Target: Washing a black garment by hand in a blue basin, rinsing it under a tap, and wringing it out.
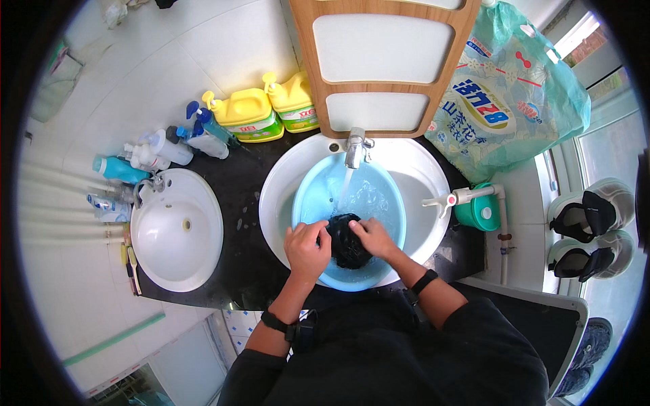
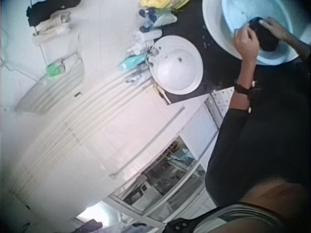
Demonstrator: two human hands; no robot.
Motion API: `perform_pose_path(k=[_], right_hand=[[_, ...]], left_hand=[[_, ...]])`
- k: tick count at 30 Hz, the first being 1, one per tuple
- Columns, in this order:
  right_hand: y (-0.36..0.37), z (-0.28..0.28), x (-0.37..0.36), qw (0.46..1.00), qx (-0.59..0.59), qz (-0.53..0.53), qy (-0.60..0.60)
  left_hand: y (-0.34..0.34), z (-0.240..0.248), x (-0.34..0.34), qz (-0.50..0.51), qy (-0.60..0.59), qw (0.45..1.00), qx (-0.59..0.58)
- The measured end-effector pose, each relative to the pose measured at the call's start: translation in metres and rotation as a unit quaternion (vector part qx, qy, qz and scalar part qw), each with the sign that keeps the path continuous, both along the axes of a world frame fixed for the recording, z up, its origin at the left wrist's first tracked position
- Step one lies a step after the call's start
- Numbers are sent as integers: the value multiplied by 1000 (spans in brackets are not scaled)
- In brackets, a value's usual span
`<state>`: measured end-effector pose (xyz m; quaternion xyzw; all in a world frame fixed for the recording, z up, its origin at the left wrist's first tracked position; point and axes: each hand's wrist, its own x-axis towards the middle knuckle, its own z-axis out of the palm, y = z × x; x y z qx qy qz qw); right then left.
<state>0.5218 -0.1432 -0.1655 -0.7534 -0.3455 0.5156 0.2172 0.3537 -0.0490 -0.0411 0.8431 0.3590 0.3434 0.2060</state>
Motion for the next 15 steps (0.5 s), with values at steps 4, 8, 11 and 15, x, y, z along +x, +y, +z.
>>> perform_pose_path(k=[4,8,11,15], right_hand=[[-3,27,-44,977,14,-5,-211],[1,5,-50,986,26,-33,-164],[15,8,-49,989,-37,8,-140],[25,-9,-41,992,-20,8,-124]], left_hand=[[1,-3,-4,-2,5,1000,-14],[-2,0,-4,-1,8,1000,-8],[-1,-2,-2,9,0,1000,-24],[-4,1,-2,7,-4,999,-39]])
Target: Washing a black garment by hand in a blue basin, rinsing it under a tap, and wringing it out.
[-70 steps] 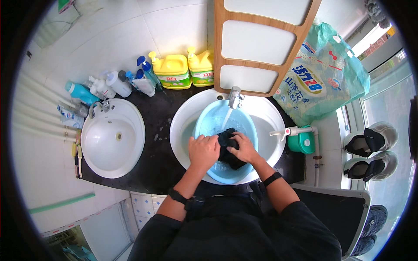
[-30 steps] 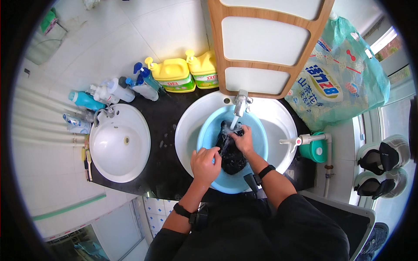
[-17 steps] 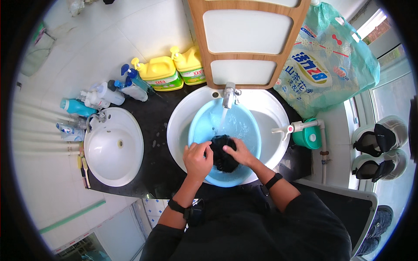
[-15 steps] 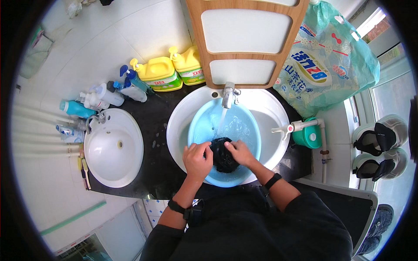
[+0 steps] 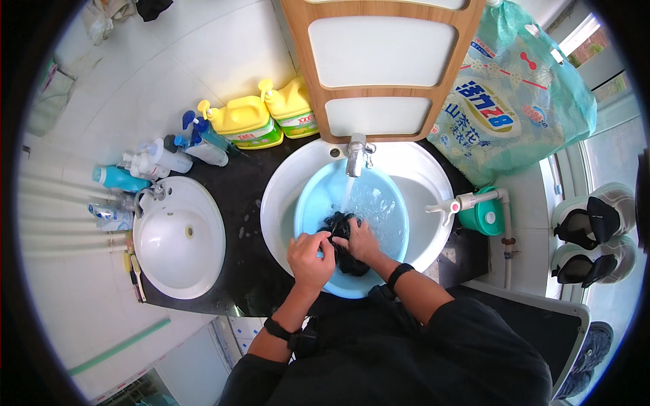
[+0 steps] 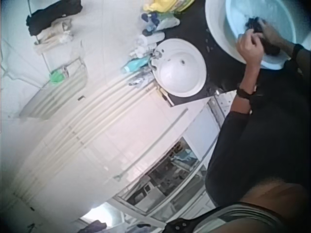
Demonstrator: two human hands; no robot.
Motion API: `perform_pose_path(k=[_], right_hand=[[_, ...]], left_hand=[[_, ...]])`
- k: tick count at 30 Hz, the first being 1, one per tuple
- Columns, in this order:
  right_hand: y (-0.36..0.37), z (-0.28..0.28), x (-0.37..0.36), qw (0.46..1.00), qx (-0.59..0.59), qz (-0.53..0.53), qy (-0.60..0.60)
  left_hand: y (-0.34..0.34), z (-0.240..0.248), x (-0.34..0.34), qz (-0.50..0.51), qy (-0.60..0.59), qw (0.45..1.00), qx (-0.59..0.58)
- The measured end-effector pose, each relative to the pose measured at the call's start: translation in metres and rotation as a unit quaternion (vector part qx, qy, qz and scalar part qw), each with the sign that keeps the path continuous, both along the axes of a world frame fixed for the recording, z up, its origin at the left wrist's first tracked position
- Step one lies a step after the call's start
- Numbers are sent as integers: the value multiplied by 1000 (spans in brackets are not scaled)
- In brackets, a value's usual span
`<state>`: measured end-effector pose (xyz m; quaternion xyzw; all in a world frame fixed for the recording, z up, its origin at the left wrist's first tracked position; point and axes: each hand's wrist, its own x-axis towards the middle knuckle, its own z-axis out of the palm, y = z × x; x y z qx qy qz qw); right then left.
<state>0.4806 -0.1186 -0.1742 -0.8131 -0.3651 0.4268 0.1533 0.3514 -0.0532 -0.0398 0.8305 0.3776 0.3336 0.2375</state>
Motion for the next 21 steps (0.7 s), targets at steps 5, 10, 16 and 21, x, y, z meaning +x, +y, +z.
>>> perform_pose_path(k=[5,10,16,21], right_hand=[[-4,-18,2,992,94,-64,57],[15,-11,0,978,80,-135,137],[28,39,-19,978,82,1,192],[24,41,-26,957,146,25,250]], left_hand=[[2,-1,-3,1,-72,997,-20],[3,-24,-6,155,-155,961,-167],[6,-9,-7,164,-166,866,-443],[-22,10,-3,166,-267,835,-451]])
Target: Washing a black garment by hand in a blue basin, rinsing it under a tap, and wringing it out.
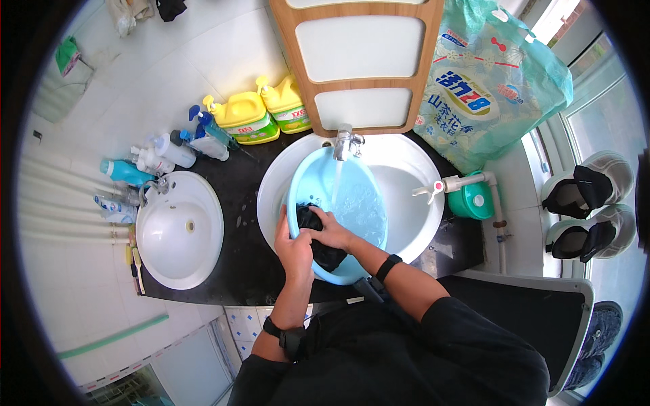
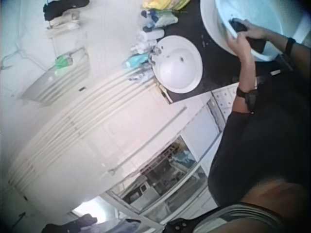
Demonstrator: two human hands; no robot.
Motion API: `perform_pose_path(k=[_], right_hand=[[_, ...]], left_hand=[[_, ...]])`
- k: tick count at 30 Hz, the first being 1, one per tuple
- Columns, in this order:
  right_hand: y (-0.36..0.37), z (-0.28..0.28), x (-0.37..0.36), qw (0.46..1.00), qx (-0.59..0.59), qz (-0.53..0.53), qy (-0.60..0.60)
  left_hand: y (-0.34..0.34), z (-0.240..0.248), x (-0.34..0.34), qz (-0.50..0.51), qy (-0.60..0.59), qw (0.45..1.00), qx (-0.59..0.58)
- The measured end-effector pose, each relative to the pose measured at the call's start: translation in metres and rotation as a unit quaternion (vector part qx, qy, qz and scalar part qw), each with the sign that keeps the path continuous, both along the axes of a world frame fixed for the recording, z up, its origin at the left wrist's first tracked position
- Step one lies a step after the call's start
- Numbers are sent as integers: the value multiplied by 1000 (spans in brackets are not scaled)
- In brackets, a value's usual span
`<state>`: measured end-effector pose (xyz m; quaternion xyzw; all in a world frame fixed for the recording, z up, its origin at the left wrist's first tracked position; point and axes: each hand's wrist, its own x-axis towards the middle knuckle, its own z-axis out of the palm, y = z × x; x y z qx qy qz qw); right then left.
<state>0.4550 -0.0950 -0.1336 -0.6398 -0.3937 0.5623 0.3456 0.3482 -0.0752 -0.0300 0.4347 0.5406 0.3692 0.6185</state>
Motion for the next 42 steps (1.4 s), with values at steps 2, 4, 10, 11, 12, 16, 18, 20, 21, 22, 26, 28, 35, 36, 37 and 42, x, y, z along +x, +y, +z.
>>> perform_pose_path(k=[2,4,10,11,12,16,18,20,21,22,26,28,35,36,37,42], right_hand=[[1,19,-2,999,-3,12,31],[2,28,-4,992,22,22,122],[11,54,-15,969,98,47,222],[16,52,-17,964,129,75,221],[21,50,-19,957,159,103,220],[32,72,-21,944,190,93,255],[35,84,-19,941,199,86,261],[33,95,-16,938,210,78,264],[32,101,-14,938,214,73,263],[31,107,-12,938,218,66,262],[27,119,-2,941,227,29,250],[27,104,-2,943,230,13,241],[-17,41,17,956,256,-11,-146],[-28,35,25,956,252,-15,-151],[-36,30,35,956,229,2,-185],[-64,40,63,937,224,0,-268]], left_hand=[[-7,14,2,-7,29,996,87],[-15,22,6,-5,67,987,146],[-35,54,12,-66,358,852,377],[-37,58,13,-62,351,847,394],[-37,65,15,-64,355,845,395],[-41,87,15,-59,382,803,454],[-43,89,14,-60,389,789,472],[-45,89,13,-82,397,746,528],[-45,86,12,-92,407,726,547],[-46,84,12,-92,407,725,549],[-42,87,12,-93,386,748,532],[-36,87,8,-89,356,780,506],[-8,44,-13,-25,-26,997,71],[-2,37,-17,-30,-30,997,67],[6,31,-18,-31,-95,995,-13],[39,-25,-34,-13,-211,960,-184]])
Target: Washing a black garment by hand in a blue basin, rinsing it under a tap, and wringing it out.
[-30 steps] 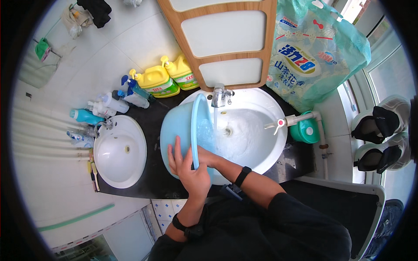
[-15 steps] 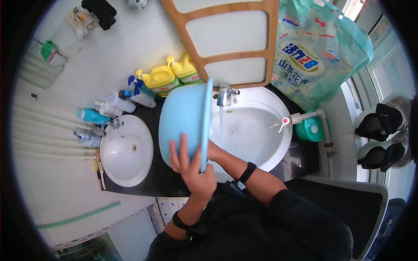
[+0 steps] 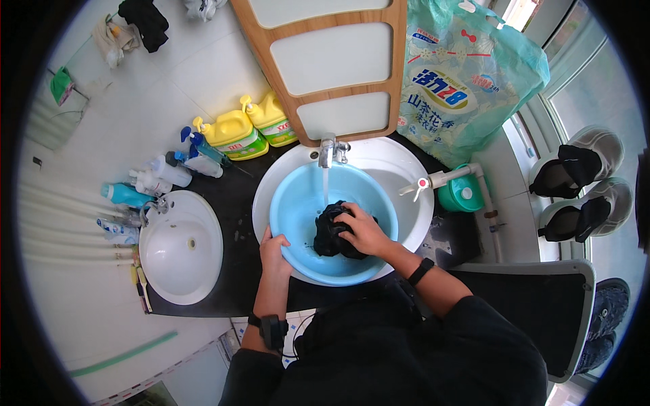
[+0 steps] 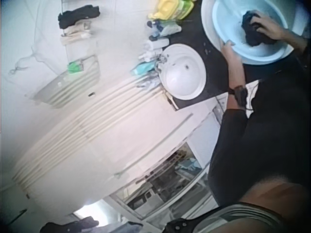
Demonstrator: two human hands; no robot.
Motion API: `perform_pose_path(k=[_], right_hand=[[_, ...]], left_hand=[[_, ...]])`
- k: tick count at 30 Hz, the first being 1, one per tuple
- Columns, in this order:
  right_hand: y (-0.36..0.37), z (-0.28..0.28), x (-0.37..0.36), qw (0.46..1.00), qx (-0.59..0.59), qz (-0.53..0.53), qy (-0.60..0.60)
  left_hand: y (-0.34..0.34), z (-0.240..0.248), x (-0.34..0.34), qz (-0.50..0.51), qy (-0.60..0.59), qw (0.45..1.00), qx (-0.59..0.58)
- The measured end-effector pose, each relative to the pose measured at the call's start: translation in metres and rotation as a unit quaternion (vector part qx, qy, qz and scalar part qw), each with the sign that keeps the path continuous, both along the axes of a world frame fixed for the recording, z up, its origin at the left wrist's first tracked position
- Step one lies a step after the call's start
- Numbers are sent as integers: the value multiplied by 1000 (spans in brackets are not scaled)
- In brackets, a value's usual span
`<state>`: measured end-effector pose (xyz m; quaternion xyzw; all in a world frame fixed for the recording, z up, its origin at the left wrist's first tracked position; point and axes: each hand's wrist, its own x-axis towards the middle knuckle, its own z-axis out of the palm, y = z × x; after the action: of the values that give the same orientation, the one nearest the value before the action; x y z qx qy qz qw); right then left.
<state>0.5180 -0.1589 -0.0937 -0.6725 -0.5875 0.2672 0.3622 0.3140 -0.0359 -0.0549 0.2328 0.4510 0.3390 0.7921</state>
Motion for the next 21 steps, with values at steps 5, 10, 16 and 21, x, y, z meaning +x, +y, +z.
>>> perform_pose_path(k=[5,10,16,21], right_hand=[[-23,10,6,994,-72,33,-75],[-15,-39,42,981,-131,-90,-113],[15,0,0,956,-191,-73,-209],[31,14,21,982,-95,-80,-142]], left_hand=[[6,-34,-5,-14,-6,999,-31],[-6,-33,14,10,75,995,58],[-2,-36,8,-16,94,993,72],[6,-27,1,-127,157,971,124]])
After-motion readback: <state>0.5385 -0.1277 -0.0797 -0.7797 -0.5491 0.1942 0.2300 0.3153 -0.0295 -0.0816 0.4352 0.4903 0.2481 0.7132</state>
